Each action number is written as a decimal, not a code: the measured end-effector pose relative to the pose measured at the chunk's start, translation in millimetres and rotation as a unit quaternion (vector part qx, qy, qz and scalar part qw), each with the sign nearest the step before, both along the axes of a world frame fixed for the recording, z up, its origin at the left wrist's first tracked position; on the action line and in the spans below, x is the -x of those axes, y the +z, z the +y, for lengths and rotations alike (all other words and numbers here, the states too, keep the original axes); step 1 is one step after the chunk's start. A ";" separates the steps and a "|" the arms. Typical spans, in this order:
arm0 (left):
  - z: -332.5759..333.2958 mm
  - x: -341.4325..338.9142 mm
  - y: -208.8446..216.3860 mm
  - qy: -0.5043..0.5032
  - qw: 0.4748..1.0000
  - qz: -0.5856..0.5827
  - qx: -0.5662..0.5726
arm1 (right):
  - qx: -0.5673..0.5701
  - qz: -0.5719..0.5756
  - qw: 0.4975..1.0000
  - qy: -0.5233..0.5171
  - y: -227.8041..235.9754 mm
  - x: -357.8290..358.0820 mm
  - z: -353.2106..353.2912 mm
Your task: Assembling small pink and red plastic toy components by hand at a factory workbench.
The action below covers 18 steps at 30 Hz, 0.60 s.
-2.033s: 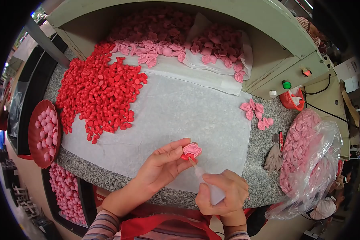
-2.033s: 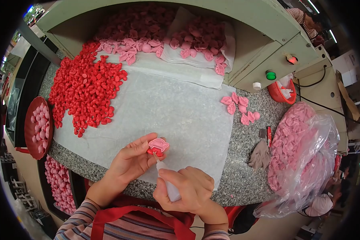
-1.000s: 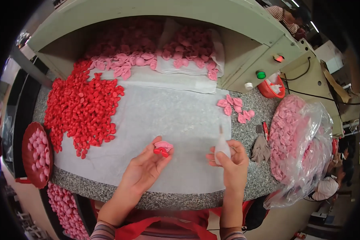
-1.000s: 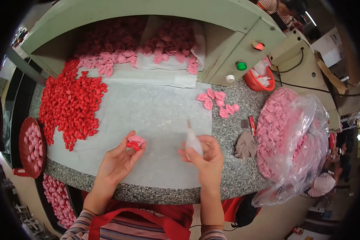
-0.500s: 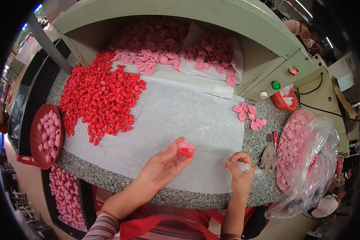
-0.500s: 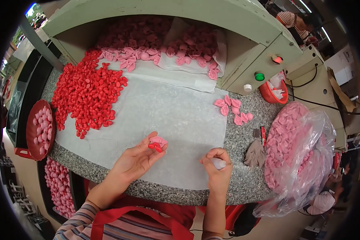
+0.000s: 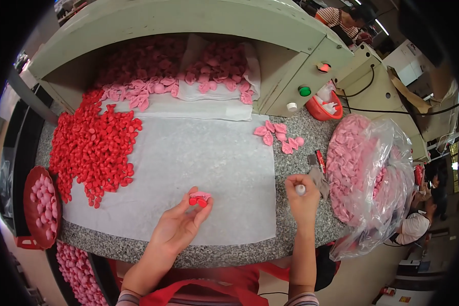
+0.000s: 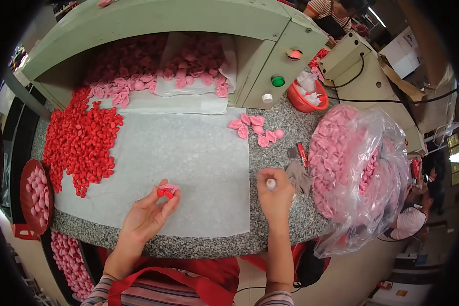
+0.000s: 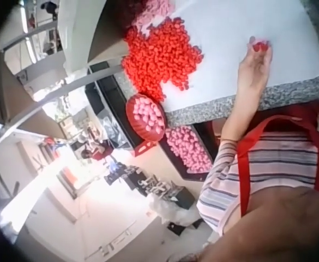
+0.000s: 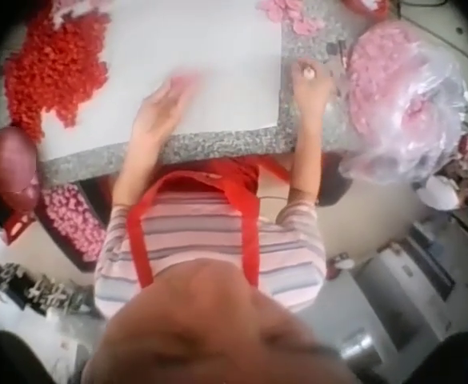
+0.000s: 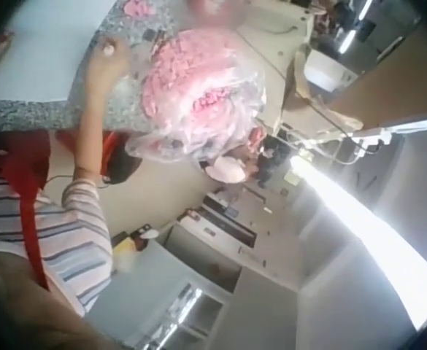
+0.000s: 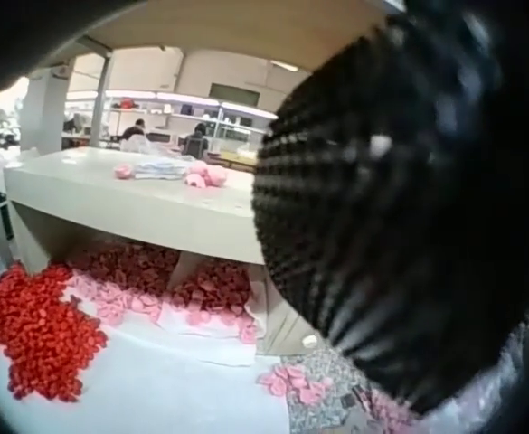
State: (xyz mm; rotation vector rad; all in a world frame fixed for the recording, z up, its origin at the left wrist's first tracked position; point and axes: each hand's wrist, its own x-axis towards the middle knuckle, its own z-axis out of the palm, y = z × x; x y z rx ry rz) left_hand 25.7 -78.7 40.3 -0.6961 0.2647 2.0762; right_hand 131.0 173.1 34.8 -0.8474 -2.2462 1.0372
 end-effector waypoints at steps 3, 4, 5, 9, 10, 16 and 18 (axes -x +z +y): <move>5.6 -2.5 4.8 0.015 1.000 -0.026 -0.005 | -0.184 -0.062 0.979 -0.054 11.4 -10.7 16.2; 8.6 -3.6 5.2 0.012 1.000 -0.024 -0.008 | -0.284 -0.107 0.948 -0.101 13.5 -15.0 19.3; 10.2 -4.9 5.0 0.025 0.999 -0.025 -0.005 | -0.282 -0.105 0.950 -0.088 11.5 -19.3 21.3; 11.8 -9.7 7.8 0.020 0.999 0.037 0.013 | -0.271 -0.215 0.919 -0.187 -0.5 -34.4 23.3; 12.1 -10.7 8.8 0.019 0.998 0.057 0.014 | -0.274 -0.228 0.914 -0.196 -2.7 -35.2 22.7; 12.7 -14.9 8.7 0.027 0.997 0.077 0.014 | -0.079 -0.111 0.987 -0.084 4.5 -33.4 -25.9; 14.5 -16.2 10.6 0.021 0.996 0.079 0.019 | -0.015 -0.087 0.994 -0.057 14.3 -27.0 -48.5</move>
